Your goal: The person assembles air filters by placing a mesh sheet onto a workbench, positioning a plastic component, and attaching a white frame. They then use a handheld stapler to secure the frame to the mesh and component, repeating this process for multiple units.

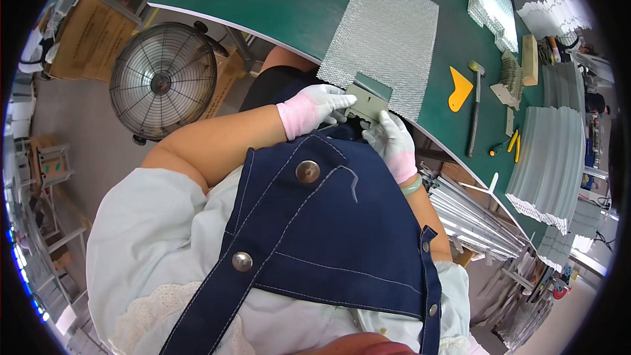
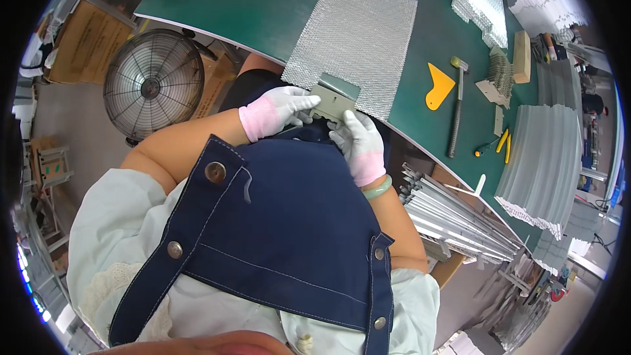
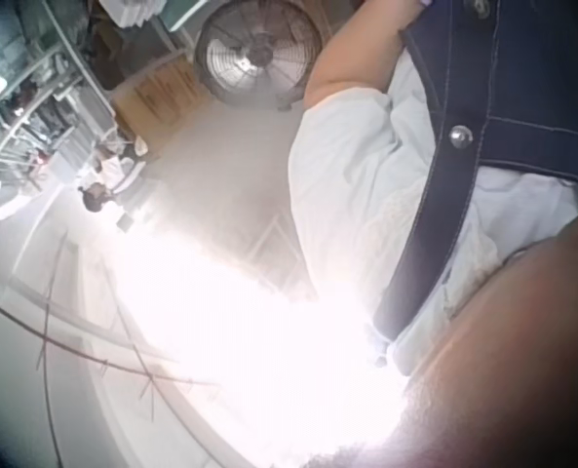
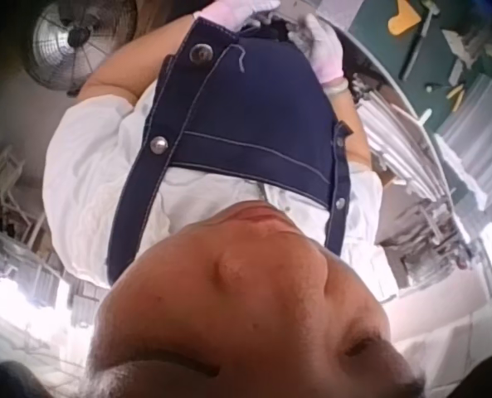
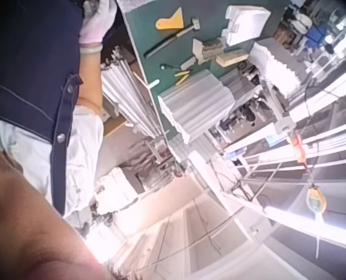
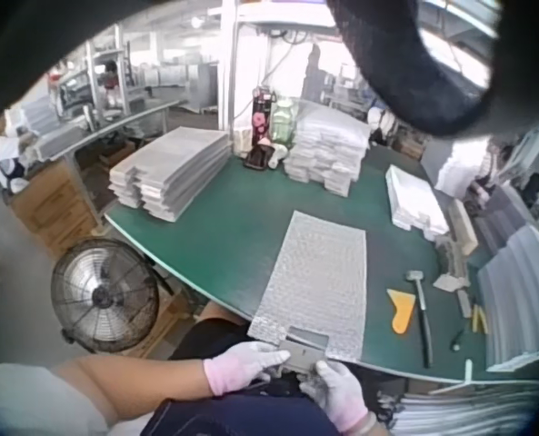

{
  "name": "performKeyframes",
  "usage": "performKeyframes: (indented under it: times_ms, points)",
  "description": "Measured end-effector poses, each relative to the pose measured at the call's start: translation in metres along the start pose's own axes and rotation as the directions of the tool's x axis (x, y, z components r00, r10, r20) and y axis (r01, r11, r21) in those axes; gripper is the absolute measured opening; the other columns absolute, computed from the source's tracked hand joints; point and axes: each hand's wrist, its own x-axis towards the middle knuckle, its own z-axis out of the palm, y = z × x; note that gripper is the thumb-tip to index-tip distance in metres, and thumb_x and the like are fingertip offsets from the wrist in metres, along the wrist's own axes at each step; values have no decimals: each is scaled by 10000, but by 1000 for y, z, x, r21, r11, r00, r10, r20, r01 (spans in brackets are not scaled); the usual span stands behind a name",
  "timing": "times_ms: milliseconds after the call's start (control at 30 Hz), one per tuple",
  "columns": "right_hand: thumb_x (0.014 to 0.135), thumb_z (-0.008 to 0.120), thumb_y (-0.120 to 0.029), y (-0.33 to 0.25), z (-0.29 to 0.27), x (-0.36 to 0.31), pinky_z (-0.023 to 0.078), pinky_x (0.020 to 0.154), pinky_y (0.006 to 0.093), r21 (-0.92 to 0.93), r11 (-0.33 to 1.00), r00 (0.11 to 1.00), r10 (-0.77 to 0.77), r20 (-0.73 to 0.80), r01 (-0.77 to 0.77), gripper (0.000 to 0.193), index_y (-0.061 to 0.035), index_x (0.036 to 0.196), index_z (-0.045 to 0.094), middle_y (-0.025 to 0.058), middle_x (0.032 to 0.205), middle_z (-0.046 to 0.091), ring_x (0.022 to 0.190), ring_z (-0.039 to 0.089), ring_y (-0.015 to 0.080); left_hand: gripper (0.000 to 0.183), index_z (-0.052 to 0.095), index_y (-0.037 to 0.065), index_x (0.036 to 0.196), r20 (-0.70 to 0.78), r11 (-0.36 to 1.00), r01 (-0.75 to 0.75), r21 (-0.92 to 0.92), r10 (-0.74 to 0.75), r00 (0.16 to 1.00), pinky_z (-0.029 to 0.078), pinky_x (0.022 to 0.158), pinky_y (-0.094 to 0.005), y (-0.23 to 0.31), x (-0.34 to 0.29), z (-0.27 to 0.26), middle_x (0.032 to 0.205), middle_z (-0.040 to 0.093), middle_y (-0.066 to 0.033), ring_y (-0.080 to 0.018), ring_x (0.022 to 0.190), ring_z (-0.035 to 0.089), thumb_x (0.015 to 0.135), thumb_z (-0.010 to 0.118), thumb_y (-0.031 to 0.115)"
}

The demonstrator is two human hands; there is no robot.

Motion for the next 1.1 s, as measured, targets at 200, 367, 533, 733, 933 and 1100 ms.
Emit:
performKeyframes:
  times_ms: [200, 367, 533, 733, 933, 1100]
  points:
    - [1014, 565, -303, 2, -16, 13, 496, 835, 350, 199, 977, 991, -101, 89, 82, 329, -10, 1164, 562, 124, 1119, 651, 1001, 629, 213, 374, 618, 18, 1120, 10, 998, 20, -64, -20, 1000, 503, 776, -289, -4, 5, -1, 968, 638, -59, -122, 846, 575, 961, 651, 355]
    - [1015, 567, -266, 6, -29, 22, 503, 797, 317, 322, 946, 958, -121, 259, 33, 285, -8, 1132, 596, 127, 1124, 661, 977, 636, 197, 335, 608, 19, 1104, 81, 983, -3, -182, 18, 997, 495, 757, -274, -10, 7, -4, 966, 624, -60, -110, 840, 567, 977, 630, 328]
    - [1007, 583, -249, 7, -38, 22, 515, 743, 299, 283, 957, 972, -122, 202, 62, 259, -8, 1089, 628, 105, 1061, 693, 898, 648, 167, 328, 592, 20, 1103, 81, 959, 17, -281, 6, 997, 505, 762, -274, -8, 5, 1, 971, 622, -54, -113, 828, 582, 983, 629, 323]
    - [986, 611, -352, -11, -44, 11, 518, 766, 288, 127, 992, 973, -20, 230, -9, 417, 14, 1186, 589, 85, 1008, 664, 861, 617, 150, 462, 595, -33, 1132, 183, 997, 35, 72, -48, 982, 530, 748, -258, 31, -16, -10, 1005, 656, -61, -132, 835, 632, 956, 657, 389]
    - [979, 610, -409, -7, -10, -11, 513, 806, 301, -68, 969, 941, 248, 231, -239, 550, 31, 1298, 527, 115, 1039, 641, 873, 599, 146, 357, 714, 45, 954, 222, 126, -394, 910, 655, 722, 523, 811, -414, 111, 15, -29, 915, 703, -151, -351, 874, 656, 894, 634, 388]
    - [994, 598, -397, 6, 16, 8, 505, 690, 239, -33, 990, 961, 142, 236, -138, 453, 11, 1189, 569, 82, 929, 638, 742, 589, 120, 533, 567, 262, 1386, 721, -486, -533, 693, 499, 482, 253, 1162, -516, 96, 103, -20, 1509, 441, -111, -372, 1402, 360, 899, 614, 472]
